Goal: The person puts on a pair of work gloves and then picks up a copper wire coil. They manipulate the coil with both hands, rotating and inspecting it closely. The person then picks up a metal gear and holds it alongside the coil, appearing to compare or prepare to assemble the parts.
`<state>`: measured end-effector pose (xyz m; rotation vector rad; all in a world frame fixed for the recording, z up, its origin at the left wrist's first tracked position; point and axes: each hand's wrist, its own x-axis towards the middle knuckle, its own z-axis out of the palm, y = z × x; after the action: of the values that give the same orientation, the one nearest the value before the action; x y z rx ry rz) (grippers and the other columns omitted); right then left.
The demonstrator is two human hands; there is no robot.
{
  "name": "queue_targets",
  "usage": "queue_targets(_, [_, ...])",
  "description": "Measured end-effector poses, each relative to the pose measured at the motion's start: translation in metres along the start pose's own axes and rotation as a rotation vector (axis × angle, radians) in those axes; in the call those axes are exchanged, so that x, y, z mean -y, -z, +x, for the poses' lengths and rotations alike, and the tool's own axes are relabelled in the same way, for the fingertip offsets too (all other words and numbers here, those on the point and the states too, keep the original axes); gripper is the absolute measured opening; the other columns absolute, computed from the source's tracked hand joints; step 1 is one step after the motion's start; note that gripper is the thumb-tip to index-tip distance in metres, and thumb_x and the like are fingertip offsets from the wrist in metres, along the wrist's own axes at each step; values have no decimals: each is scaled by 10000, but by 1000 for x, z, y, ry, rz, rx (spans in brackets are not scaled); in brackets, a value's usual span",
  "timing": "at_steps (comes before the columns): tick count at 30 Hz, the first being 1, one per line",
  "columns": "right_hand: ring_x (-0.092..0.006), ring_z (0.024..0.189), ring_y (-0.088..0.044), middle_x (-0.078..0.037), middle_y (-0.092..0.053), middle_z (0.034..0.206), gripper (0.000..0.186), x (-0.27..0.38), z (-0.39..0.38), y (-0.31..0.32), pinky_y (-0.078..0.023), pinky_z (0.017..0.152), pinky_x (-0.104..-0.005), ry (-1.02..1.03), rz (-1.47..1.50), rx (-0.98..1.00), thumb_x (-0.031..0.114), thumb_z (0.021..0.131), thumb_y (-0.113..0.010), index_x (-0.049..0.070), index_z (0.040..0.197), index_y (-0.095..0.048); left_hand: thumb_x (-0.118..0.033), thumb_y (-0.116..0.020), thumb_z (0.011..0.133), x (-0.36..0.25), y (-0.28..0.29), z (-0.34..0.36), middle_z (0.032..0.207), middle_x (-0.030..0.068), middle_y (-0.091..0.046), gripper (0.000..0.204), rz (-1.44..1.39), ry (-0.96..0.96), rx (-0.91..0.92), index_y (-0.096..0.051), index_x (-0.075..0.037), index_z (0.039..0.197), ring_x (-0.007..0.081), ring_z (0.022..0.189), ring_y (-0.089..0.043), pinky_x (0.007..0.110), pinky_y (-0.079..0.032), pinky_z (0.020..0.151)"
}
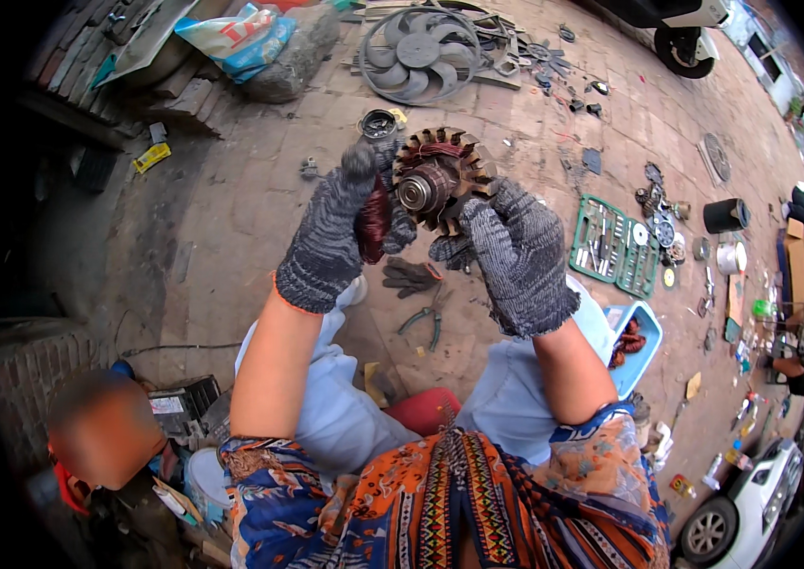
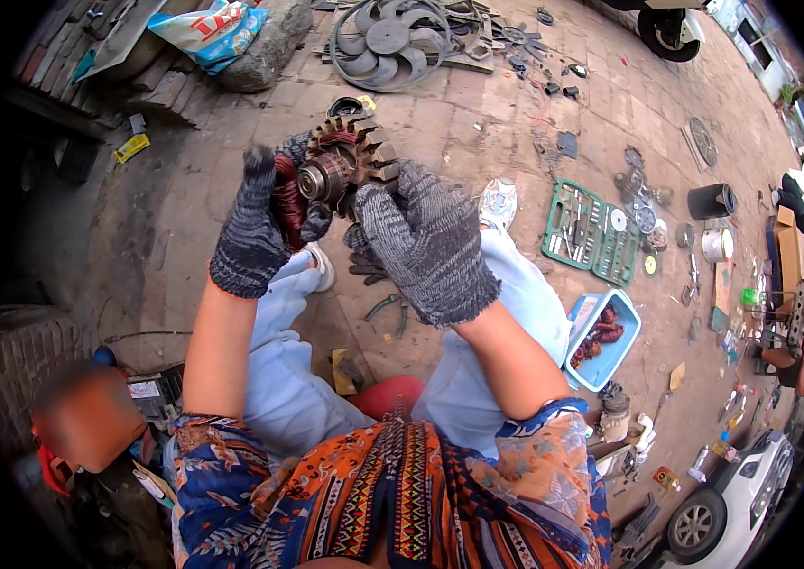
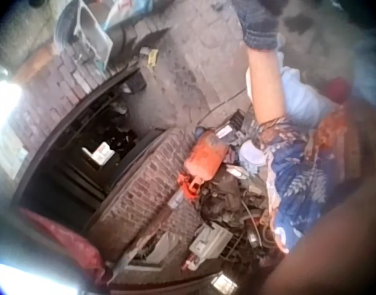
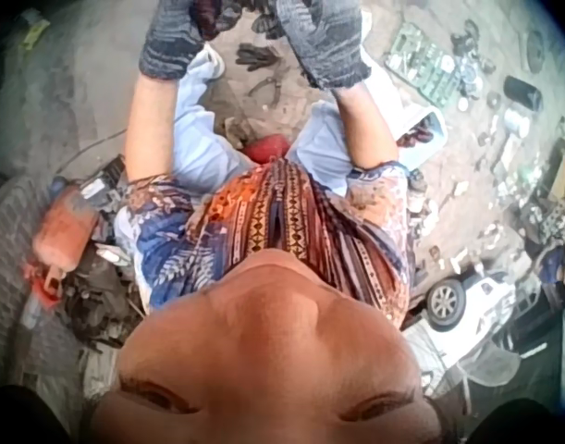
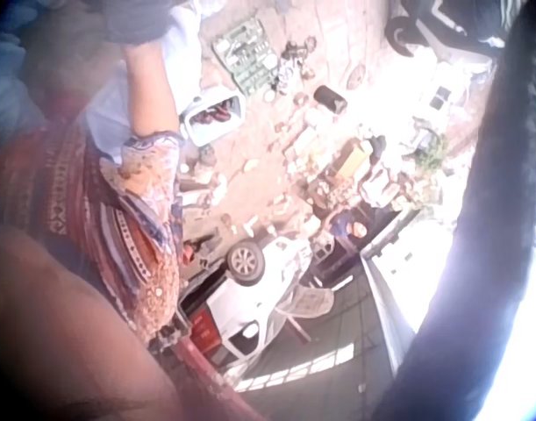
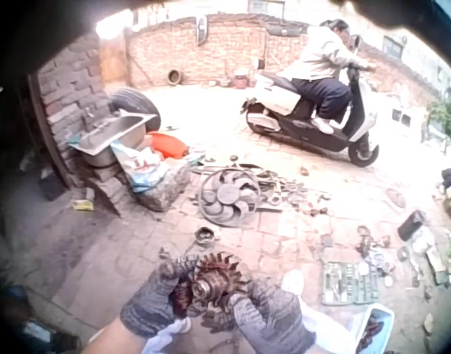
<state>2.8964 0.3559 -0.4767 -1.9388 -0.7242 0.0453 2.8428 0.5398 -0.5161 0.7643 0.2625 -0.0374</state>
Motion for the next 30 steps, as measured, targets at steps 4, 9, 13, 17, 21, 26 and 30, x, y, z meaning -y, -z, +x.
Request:
queue_targets(4, [-210, 539, -624, -107, -612, 592, 158, 7, 0, 0, -471, 508, -330, -18, 11, 12, 156, 824, -610, 11, 781, -562, -428, -675, 781, -1, -17, -6, 1035, 68, -573, 683, 511, -166, 63, -417, -28, 1271, 118, 829, -591, 250, -514, 677])
queue_targets(9, [-214, 549, -626, -104, -614, 623, 189, 8, -4, 4, -481, 512, -328, 22, -19, 13, 154, 789, -645, 9, 892, -583, -348, -738, 721, 3, -14, -3, 1091, 79, -567, 706, 369, -106, 105, -423, -34, 1270, 137, 903, -584, 267, -508, 740])
queue_targets(13, [-237, 571, -629, -114, -629, 711, 327, 1, -6, 5, -492, 525, -327, 232, -145, -27, 163, 749, -678, 2, 1018, -586, -244, -744, 733, 5, -18, -4, 1128, 87, -561, 670, 402, -196, 103, -423, -23, 1279, 158, 978, -567, 296, -488, 834])
queue_targets(17, [-257, 591, -631, -120, -632, 744, 367, -1, -4, 3, -496, 530, -335, 335, -135, -73, 161, 729, -689, 14, 1049, -589, -217, -781, 704, 7, -16, -5, 1240, 110, -514, 751, 446, -312, 184, -388, -3, 1308, 195, 1117, -514, 331, -429, 948])
queue_targets(21, [-262, 607, -634, -122, -631, 748, 361, -4, -6, 3, -498, 537, -339, 367, -149, -77, 162, 727, -688, 30, 1050, -595, -232, -781, 683, 9, -13, -5, 1253, 104, -502, 791, 536, -391, 188, -368, -56, 1334, 237, 1156, -507, 381, -419, 982])
queue_targets(26, [-270, 612, -630, -132, -621, 708, 267, 2, -8, 1, -493, 560, -342, 115, 81, -57, 156, 775, -645, 10, 993, -594, -169, -841, 588, 12, -11, -8, 1253, 108, -504, 890, 534, -465, 102, -366, -49, 1332, 230, 1144, -510, 375, -433, 964])
queue_targets(30, [-277, 594, -614, -140, -602, 658, 204, -15, -6, -1, -468, 546, -355, -20, 164, 13, 145, 806, -613, -16, 927, -580, -85, -841, 546, 3, -25, -10, 1164, 94, -556, 836, 561, -362, 66, -415, -21, 1262, 195, 1064, -548, 337, -455, 924])
